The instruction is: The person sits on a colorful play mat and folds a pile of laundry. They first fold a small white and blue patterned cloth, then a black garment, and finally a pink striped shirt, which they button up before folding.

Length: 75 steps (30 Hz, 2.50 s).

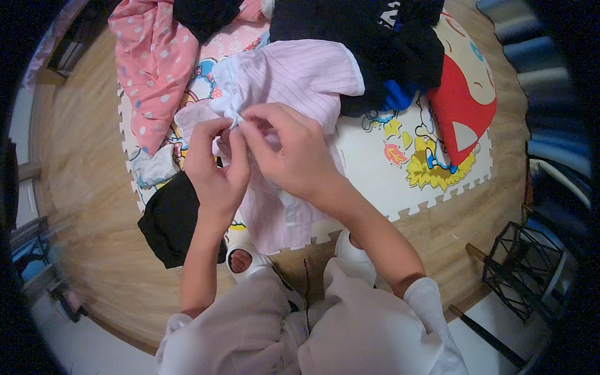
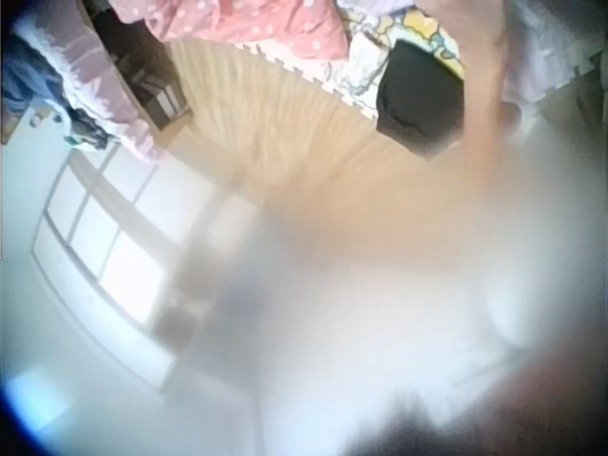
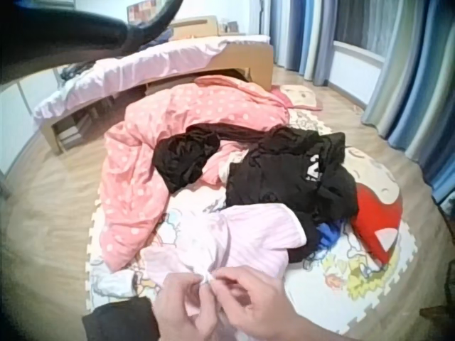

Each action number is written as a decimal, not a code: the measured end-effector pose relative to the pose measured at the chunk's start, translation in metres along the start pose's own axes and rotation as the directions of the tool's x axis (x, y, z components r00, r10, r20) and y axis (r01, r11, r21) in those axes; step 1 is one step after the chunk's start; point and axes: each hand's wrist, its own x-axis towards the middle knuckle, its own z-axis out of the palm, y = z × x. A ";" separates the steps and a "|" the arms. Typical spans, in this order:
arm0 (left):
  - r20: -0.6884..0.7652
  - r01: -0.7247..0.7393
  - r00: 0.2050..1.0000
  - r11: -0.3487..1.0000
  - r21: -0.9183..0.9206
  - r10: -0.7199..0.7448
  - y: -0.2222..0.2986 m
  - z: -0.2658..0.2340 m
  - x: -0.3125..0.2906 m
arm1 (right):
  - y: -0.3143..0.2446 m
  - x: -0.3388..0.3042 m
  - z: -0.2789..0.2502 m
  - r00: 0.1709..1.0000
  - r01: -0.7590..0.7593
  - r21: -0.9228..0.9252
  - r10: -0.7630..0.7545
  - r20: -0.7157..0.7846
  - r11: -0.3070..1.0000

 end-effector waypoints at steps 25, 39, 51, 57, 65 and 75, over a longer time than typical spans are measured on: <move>0.172 0.110 0.981 0.988 -0.108 -0.090 0.009 -0.011 0.001 | 0.000 0.010 -0.012 0.941 0.336 -0.156 -0.335 0.033 0.929; 0.320 0.407 0.911 0.698 -0.589 -0.262 0.010 -0.016 0.003 | -0.007 0.006 -0.011 0.958 0.286 -0.034 -0.286 0.002 0.958; -0.112 0.068 0.976 0.746 -0.663 -0.188 0.000 -0.015 -0.008 | -0.011 -0.007 0.000 0.909 -0.291 0.296 0.359 -0.209 0.910; 0.074 0.316 0.940 0.769 -0.556 -0.333 -0.011 -0.028 0.010 | 0.005 -0.015 -0.017 0.945 -0.131 0.496 0.260 -0.200 0.858; 0.205 0.451 0.879 0.607 -0.655 -0.432 -0.019 -0.038 0.002 | 0.001 -0.016 -0.024 0.943 -0.229 0.515 0.319 -0.093 0.826; 0.359 0.531 0.840 0.757 -0.380 -0.408 -0.034 -0.014 -0.010 | 0.007 -0.025 -0.024 0.969 -0.203 0.496 0.247 -0.025 0.844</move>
